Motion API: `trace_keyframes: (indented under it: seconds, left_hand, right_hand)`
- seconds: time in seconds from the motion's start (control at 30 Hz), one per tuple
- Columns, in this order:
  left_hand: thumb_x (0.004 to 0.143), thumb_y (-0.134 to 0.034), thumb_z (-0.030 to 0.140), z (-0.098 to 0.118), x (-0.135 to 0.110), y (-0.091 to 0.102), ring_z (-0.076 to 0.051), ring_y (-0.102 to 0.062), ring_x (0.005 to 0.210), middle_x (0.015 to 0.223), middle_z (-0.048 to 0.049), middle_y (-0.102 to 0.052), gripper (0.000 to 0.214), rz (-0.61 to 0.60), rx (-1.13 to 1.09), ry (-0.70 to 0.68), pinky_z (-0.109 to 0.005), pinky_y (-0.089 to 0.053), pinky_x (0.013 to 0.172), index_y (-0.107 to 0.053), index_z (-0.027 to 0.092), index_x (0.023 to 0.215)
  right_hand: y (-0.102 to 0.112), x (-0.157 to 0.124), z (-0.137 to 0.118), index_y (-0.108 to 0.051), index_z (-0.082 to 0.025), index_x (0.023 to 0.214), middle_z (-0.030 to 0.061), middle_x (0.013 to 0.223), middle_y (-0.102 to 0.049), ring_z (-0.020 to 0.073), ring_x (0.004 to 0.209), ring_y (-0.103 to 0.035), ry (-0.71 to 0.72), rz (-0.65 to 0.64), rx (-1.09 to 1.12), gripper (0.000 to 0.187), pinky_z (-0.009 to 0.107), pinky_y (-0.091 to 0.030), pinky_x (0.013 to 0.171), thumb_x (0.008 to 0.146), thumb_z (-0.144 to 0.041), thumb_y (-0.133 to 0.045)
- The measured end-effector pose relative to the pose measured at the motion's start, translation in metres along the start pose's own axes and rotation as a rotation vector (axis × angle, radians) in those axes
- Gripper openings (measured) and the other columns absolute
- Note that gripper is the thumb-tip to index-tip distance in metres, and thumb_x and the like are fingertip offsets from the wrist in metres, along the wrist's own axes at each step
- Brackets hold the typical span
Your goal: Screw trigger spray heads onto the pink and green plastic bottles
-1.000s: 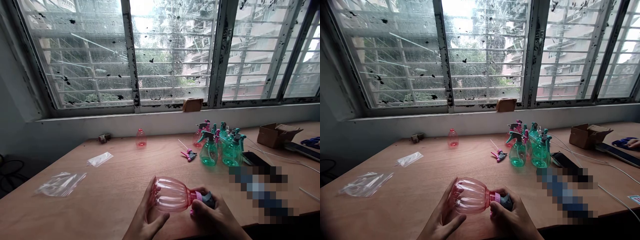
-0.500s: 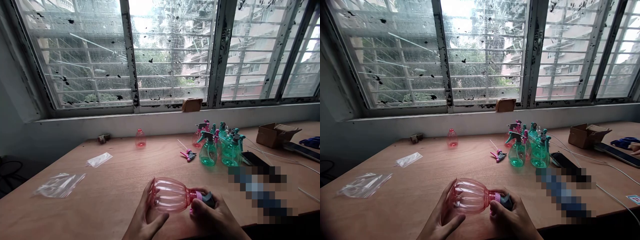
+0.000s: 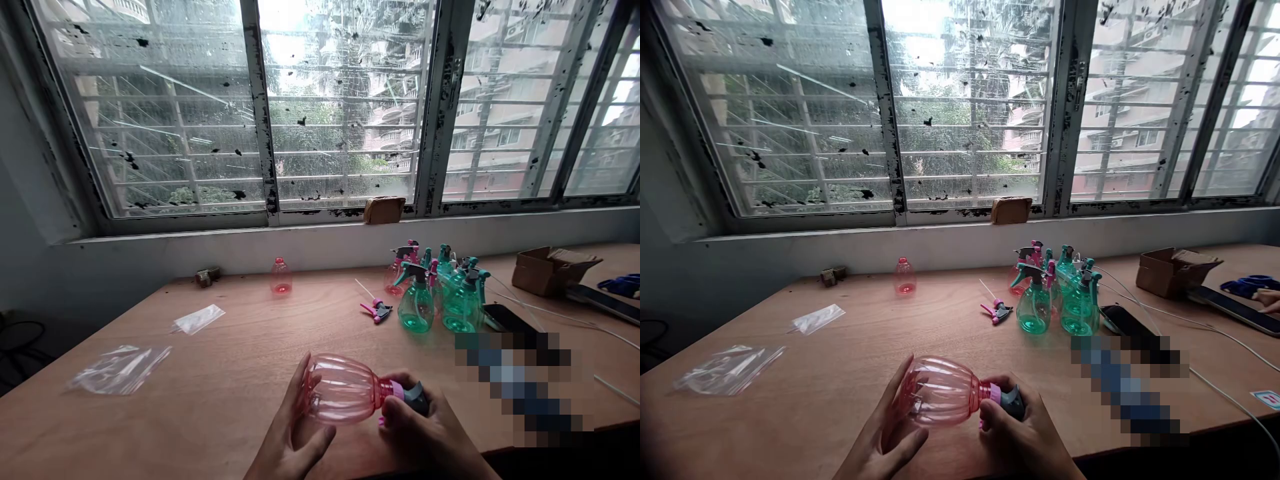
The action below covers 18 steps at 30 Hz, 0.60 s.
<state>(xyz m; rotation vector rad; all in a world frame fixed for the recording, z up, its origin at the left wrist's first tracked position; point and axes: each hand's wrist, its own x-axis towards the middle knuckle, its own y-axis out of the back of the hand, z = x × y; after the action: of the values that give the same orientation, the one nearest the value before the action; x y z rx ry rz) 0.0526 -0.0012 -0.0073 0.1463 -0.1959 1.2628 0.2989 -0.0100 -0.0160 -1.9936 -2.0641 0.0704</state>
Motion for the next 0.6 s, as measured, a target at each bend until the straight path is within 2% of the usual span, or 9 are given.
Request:
trace_keyframes:
  seconds: [0.1,0.23,0.33,0.43,0.6]
  left_hand:
    - [0.082,-0.074,0.045,0.002,0.000,0.002,-0.033,-0.039,0.144,0.155,-0.0109,-0.044,0.086,-0.004,0.020,0.038,-0.047,-0.023,0.122,-0.028,0.030,0.153]
    - [0.084,-0.070,0.049,0.005,0.003,0.004,-0.035,-0.048,0.136,0.140,-0.0148,-0.059,0.076,0.005,0.037,0.123,-0.049,-0.031,0.118,-0.039,0.024,0.149]
    - [0.081,-0.073,0.051,-0.001,0.004,0.003,-0.036,-0.043,0.139,0.146,-0.0137,-0.054,0.078,0.050,0.046,0.092,-0.050,-0.026,0.121,-0.041,0.024,0.147]
    - [0.080,-0.074,0.048,-0.011,0.003,0.002,-0.034,-0.033,0.146,0.156,-0.0105,-0.043,0.083,0.056,0.058,0.033,-0.048,-0.018,0.124,-0.035,0.028,0.151]
    - [0.080,-0.075,0.047,-0.012,0.002,0.002,-0.033,-0.035,0.145,0.158,-0.0105,-0.039,0.085,0.023,0.044,0.010,-0.048,-0.019,0.123,-0.030,0.030,0.152]
  right_hand:
    - [0.000,-0.001,0.000,-0.072,-0.016,0.094,0.0025,0.062,-0.072,0.0187,0.057,-0.065,0.010,-0.006,-0.027,0.038,0.030,-0.054,0.057,0.074,-0.046,-0.081]
    - [0.001,-0.001,0.001,-0.072,-0.016,0.094,0.0027,0.061,-0.072,0.0192,0.057,-0.066,0.003,-0.017,-0.045,0.038,0.029,-0.052,0.055,0.073,-0.046,-0.082]
    - [0.001,-0.001,0.004,-0.072,-0.016,0.096,0.0024,0.061,-0.072,0.0196,0.056,-0.066,-0.027,-0.008,-0.016,0.040,0.032,-0.055,0.057,0.073,-0.047,-0.082]
    - [0.002,0.000,0.005,-0.072,-0.015,0.098,0.0027,0.062,-0.072,0.0201,0.057,-0.066,-0.033,-0.003,-0.003,0.042,0.035,-0.056,0.060,0.072,-0.047,-0.082]
    - [0.001,0.000,0.006,-0.072,-0.016,0.097,0.0020,0.062,-0.071,0.0192,0.056,-0.065,-0.025,-0.005,0.003,0.041,0.033,-0.055,0.058,0.072,-0.047,-0.082]
